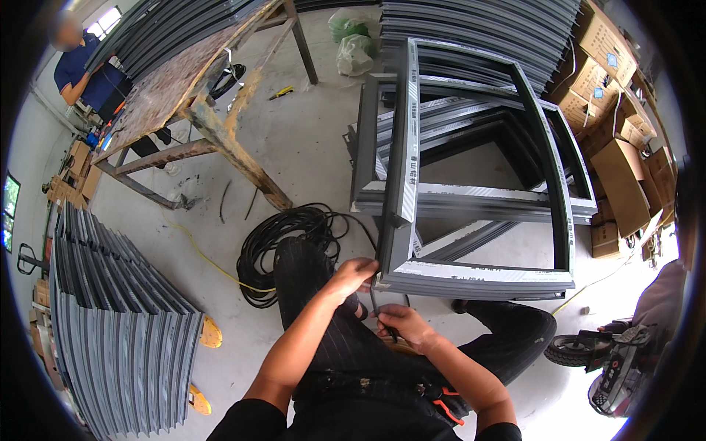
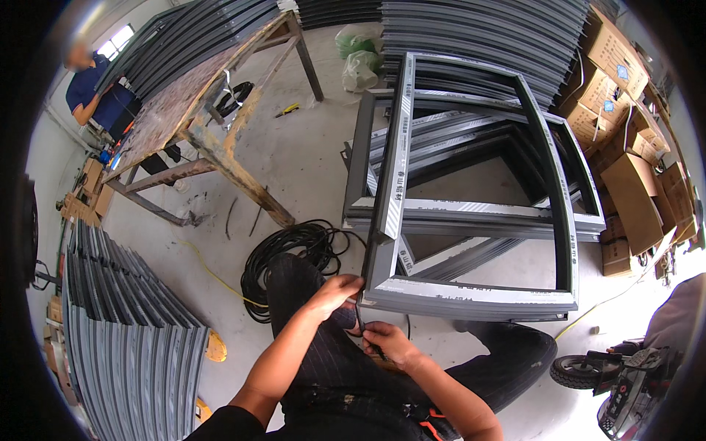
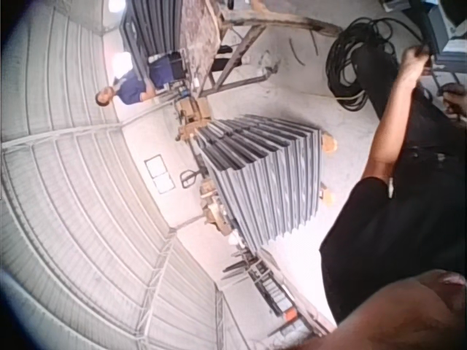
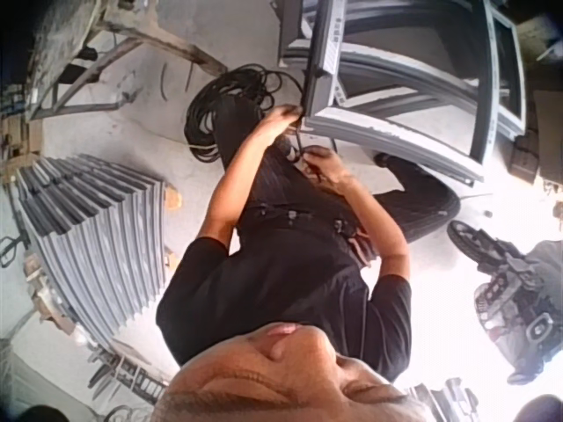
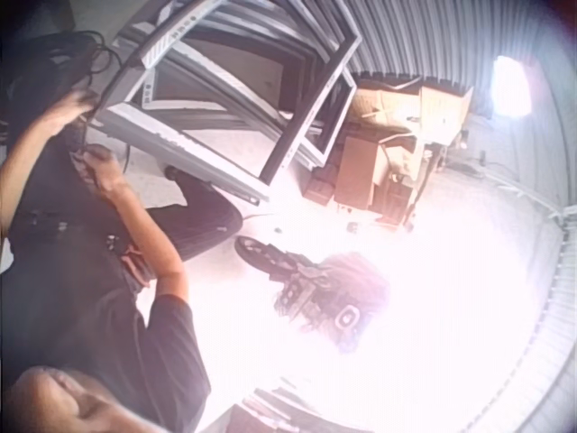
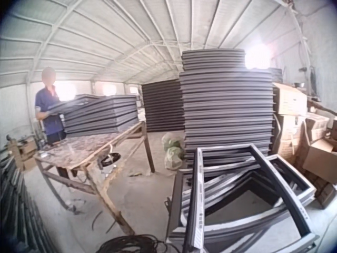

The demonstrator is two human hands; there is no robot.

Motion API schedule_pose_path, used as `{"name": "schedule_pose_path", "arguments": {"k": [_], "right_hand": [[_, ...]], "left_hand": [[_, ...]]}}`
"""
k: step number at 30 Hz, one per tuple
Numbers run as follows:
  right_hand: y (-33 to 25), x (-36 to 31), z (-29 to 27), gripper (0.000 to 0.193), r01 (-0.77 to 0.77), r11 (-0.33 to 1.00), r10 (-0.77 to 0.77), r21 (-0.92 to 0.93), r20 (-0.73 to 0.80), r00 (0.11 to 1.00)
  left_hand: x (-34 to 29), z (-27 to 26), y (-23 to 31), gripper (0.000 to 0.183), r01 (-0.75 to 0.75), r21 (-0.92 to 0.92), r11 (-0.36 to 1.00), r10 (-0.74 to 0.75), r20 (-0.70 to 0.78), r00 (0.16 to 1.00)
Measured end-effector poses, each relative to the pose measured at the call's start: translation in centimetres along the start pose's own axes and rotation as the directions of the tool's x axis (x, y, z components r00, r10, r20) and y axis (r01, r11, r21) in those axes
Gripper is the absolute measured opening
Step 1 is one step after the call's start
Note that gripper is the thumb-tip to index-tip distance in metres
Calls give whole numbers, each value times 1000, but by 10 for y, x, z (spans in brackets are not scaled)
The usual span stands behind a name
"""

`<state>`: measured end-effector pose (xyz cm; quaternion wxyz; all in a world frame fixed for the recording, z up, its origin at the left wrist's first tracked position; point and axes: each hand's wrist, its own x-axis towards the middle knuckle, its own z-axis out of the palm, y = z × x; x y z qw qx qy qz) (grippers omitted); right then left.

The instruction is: The person places a metal frame onto a stack and then sits on the floor to insert a rubber seal around the inner edge of another metal frame using pliers to trim the seal.

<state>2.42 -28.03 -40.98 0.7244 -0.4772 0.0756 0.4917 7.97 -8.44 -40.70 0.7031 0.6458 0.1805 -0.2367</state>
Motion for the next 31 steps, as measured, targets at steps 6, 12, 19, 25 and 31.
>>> {"name": "schedule_pose_path", "arguments": {"k": [6,12,19,25,31], "right_hand": [[-1,4,4,23,-6,1000,6,-24,0,1000],[-5,-4,5,23,98,963,-125,-251,-95,988],[-42,-16,21,16,178,149,-791,-973,-9,612],[-36,-9,10,14,27,-149,-817,-988,138,560],[-26,-1,-1,16,-8,-217,-818,-976,178,547]], "left_hand": [[-12,-14,-25,19,-36,68,997,31,66,997],[-16,-13,-22,25,20,3,1000,-20,96,995],[-39,-22,-31,29,146,-275,950,-99,177,979],[-39,0,-36,27,121,-260,958,-99,97,990],[-34,9,-49,26,57,-220,974,-62,-19,998]]}}
